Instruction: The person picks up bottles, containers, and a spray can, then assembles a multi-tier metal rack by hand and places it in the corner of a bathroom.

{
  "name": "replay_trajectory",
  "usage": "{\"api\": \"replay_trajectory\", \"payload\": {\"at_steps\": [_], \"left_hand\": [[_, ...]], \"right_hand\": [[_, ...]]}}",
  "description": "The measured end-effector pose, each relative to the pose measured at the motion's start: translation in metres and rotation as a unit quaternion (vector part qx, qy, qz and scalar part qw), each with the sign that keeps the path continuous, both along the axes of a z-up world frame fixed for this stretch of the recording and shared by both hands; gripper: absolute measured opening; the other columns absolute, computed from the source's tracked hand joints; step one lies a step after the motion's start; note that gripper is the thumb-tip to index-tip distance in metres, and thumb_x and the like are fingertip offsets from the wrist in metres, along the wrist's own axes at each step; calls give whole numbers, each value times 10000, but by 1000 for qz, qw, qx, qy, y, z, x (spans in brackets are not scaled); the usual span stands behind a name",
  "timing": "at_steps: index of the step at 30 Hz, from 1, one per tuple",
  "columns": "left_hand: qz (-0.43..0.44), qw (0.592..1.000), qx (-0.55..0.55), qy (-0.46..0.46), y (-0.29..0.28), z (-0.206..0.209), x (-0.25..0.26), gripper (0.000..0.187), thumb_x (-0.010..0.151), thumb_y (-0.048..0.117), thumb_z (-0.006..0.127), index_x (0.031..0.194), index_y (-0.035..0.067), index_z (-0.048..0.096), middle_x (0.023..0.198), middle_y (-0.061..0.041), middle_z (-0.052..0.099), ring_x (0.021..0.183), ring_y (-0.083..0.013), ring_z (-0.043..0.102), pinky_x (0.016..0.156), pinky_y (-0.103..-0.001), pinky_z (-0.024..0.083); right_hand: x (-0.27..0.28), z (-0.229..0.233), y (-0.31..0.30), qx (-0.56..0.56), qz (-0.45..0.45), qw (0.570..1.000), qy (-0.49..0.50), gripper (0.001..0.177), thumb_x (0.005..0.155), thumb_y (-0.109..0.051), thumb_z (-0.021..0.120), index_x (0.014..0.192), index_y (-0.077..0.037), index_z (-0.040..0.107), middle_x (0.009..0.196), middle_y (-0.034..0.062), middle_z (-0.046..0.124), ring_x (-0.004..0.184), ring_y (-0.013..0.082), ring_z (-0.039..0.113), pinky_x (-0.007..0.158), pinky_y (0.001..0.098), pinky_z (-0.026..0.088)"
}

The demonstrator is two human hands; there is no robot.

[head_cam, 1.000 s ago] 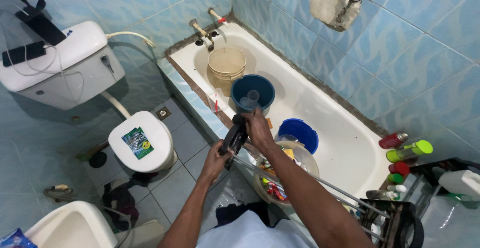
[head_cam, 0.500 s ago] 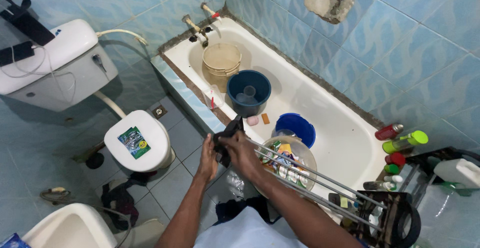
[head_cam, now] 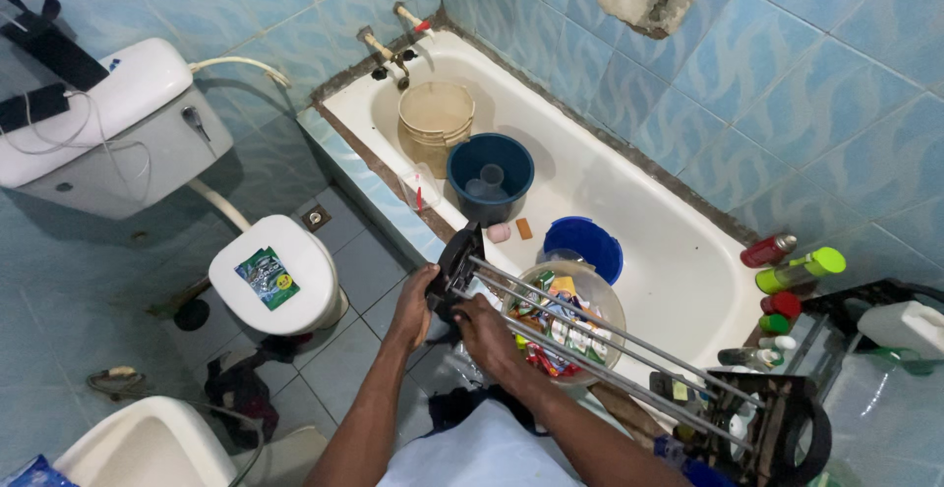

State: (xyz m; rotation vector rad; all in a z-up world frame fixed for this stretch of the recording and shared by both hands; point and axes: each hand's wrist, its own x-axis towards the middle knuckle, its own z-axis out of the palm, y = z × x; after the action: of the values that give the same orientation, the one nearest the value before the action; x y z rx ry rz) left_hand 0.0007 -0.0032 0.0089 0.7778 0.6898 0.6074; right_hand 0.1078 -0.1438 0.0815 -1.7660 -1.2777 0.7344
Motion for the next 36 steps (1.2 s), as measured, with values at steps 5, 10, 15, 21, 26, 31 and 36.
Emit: {"api": "replay_trajectory", "payload": {"at_steps": [5,10,15,21,26,31,36], "left_hand": [[16,1000,16,17,6,-30,-1,309,1033,330,506,1091,78,673,1023,-24,658,1033,-152,573,988,-339,399],[30,998,-40,-25,8,-38,-5,261,1006,289,509,1132,97,634,1014,-26,640,966,-170,599,880,-349,444],[4,1000,5,-15,5,-32,-6,258,1037,309,518,1096,84,629,980,-33,624,932,-165,577,849,-346,451],[40,998,37,40,1,-12,1,270,1019,287,551,1125,54,640,1051,-34,615,1020,-181,551,942,-352,413],[20,935,215,283,-27,75,6,337,994,298,528,1249,83,583,1188,-73,638,1172,-238,591,1043,-386,414],[123,807,543,199,-79,138,34,460,905,80,671,1333,9,516,1441,-254,493,1400,-402,455,1147,-423,402],[-209,883,403,121,-128,130,89,561,921,183,689,1415,32,470,1336,-169,596,1260,-282,592,1051,-402,464]], "right_hand": [[6,11,-7,19,-32,999,-31,217,967,-32,633,1166,-20,718,1030,193,613,991,356,627,876,451,484],[-9,43,11,40,38,998,-12,297,971,-34,613,1256,-62,691,1083,175,602,979,316,648,853,423,525],[-10,37,9,92,75,990,-72,347,921,5,619,1261,-30,678,1149,180,599,1039,320,639,876,427,537],[16,13,-30,-69,-76,994,31,320,929,19,612,1221,-54,723,1052,172,608,897,326,633,773,432,506],[53,-5,-97,84,-192,977,-49,218,940,-8,669,1146,-14,737,1007,124,675,902,233,670,811,354,530],[68,7,-157,-82,-423,889,152,257,1000,-159,625,1233,-80,700,1046,137,752,837,222,649,715,361,523],[70,14,-198,123,-435,806,383,267,1003,-138,553,1218,-26,666,1091,102,720,950,184,725,824,375,614]]}}
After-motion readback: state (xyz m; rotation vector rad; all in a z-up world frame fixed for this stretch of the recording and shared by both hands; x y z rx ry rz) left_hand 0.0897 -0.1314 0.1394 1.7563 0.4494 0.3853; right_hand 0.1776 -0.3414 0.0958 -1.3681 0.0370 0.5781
